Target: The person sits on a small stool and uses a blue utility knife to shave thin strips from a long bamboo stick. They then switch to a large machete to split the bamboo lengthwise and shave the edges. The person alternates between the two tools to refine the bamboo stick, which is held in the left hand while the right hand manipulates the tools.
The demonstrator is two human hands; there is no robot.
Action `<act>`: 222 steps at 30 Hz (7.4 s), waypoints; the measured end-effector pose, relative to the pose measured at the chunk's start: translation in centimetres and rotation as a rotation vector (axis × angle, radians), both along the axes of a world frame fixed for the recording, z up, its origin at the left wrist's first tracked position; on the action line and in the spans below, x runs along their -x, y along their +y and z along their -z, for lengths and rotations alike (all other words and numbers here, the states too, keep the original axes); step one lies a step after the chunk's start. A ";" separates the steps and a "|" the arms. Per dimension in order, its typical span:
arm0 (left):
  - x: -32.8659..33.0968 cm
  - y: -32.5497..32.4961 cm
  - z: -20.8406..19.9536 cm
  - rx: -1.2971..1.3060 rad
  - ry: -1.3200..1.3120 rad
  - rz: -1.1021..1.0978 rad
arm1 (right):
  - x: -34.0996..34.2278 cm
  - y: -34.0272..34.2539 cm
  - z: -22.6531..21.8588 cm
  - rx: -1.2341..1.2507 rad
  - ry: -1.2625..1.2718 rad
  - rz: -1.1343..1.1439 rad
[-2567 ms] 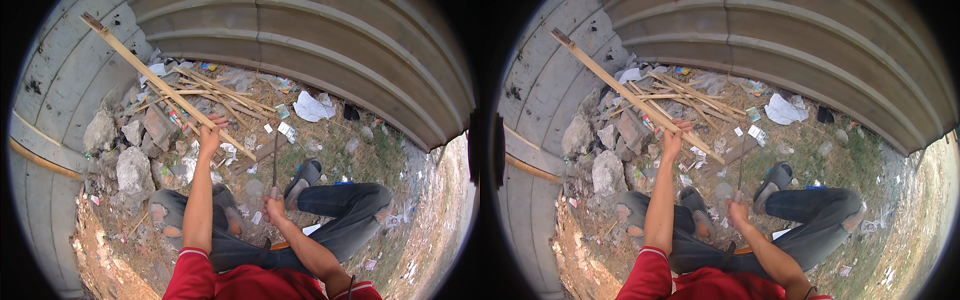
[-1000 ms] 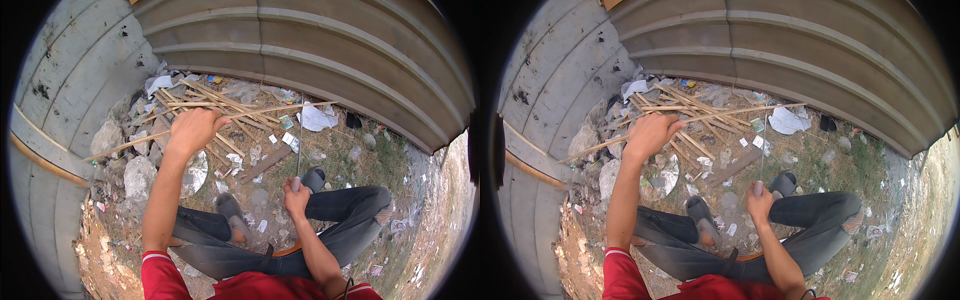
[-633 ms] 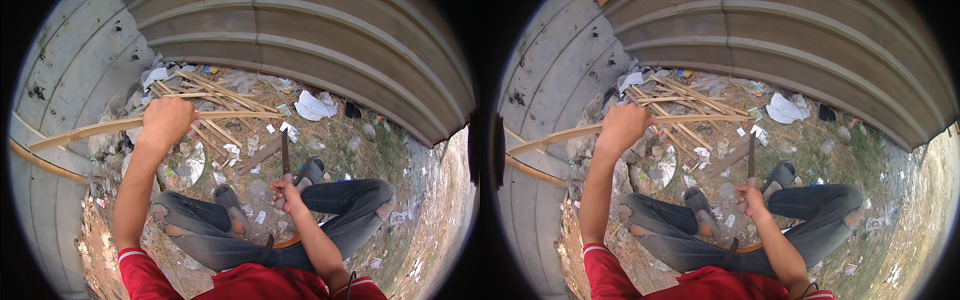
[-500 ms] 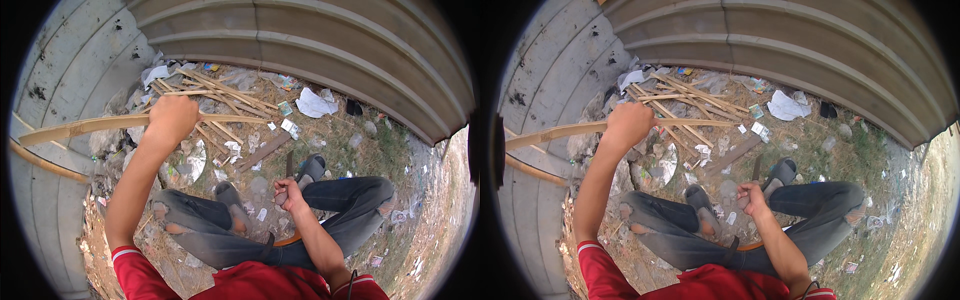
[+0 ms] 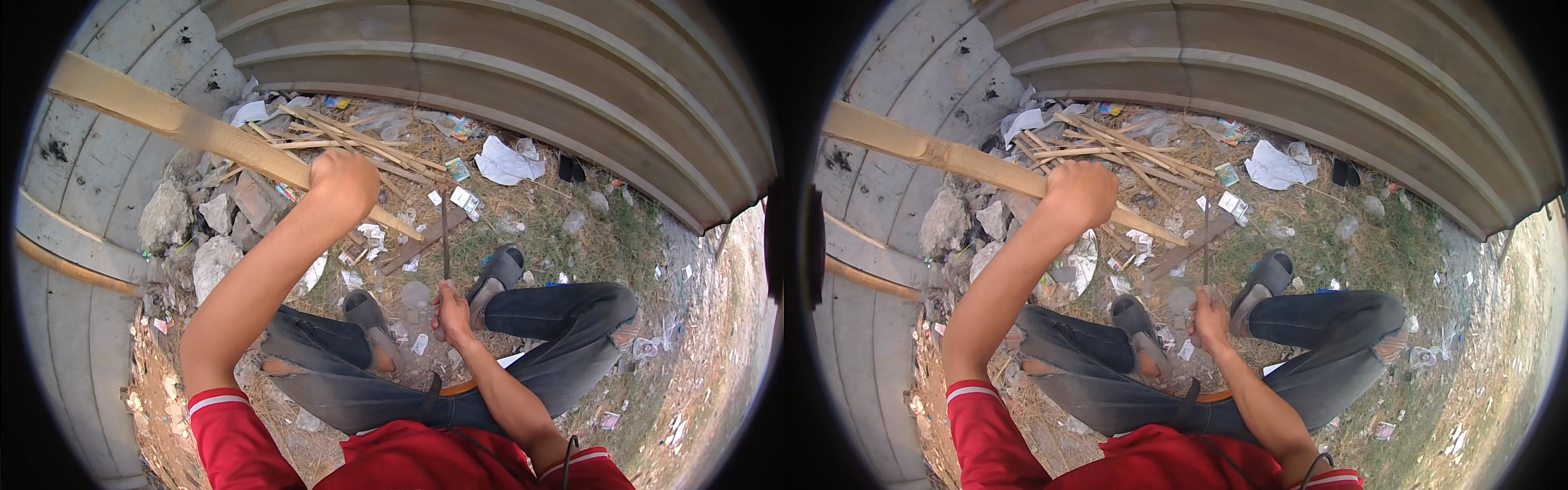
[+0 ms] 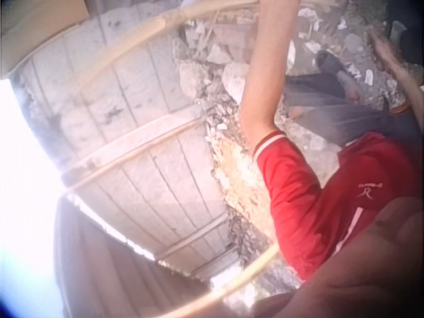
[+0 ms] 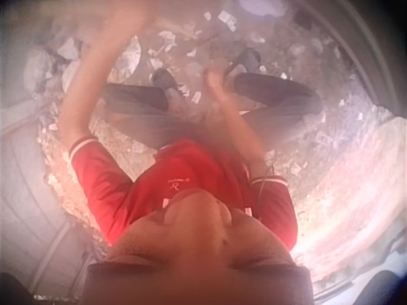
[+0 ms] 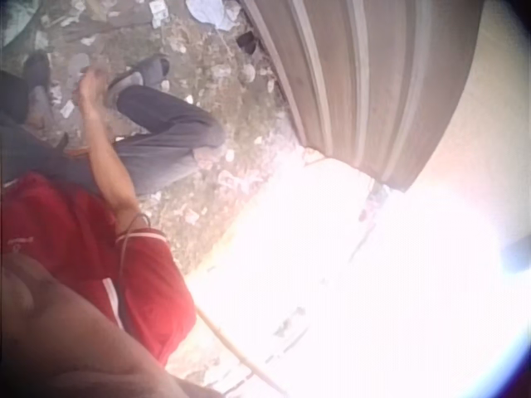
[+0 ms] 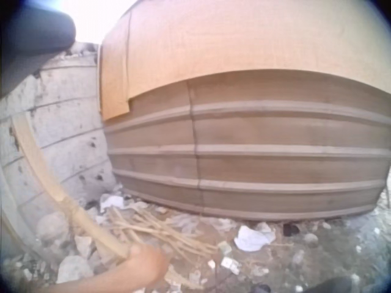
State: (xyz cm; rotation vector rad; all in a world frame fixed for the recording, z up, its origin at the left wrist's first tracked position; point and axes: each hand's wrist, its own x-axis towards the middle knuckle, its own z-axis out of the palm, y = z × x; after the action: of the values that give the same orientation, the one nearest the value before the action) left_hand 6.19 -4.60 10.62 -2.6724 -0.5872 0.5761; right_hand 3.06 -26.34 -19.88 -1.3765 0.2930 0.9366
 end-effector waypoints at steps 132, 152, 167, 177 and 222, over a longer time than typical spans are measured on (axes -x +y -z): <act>-5.6 0.7 2.1 1.251 -2.252 0.059 | -4.2 4.0 -4.0 -0.370 -0.702 0.066; -1.8 2.6 3.1 1.225 -2.202 0.073 | -1.0 2.4 2.6 -0.022 -0.529 -0.101; 2.4 3.6 4.1 1.130 -2.338 0.044 | -1.4 0.2 10.0 0.324 0.028 -0.178; 28.6 11.4 -4.3 0.493 -2.795 -0.155 | -1.7 -0.5 10.1 0.298 0.102 -0.185; 25.5 10.6 5.1 1.130 -3.076 -0.107 | -21.0 -7.9 -7.0 0.657 -0.470 -0.095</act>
State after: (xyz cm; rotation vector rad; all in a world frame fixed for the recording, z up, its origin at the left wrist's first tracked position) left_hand -19.34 6.02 5.55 0.4233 0.2561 1.9493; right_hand 24.08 -34.26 -12.91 -2.1810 0.1792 0.5768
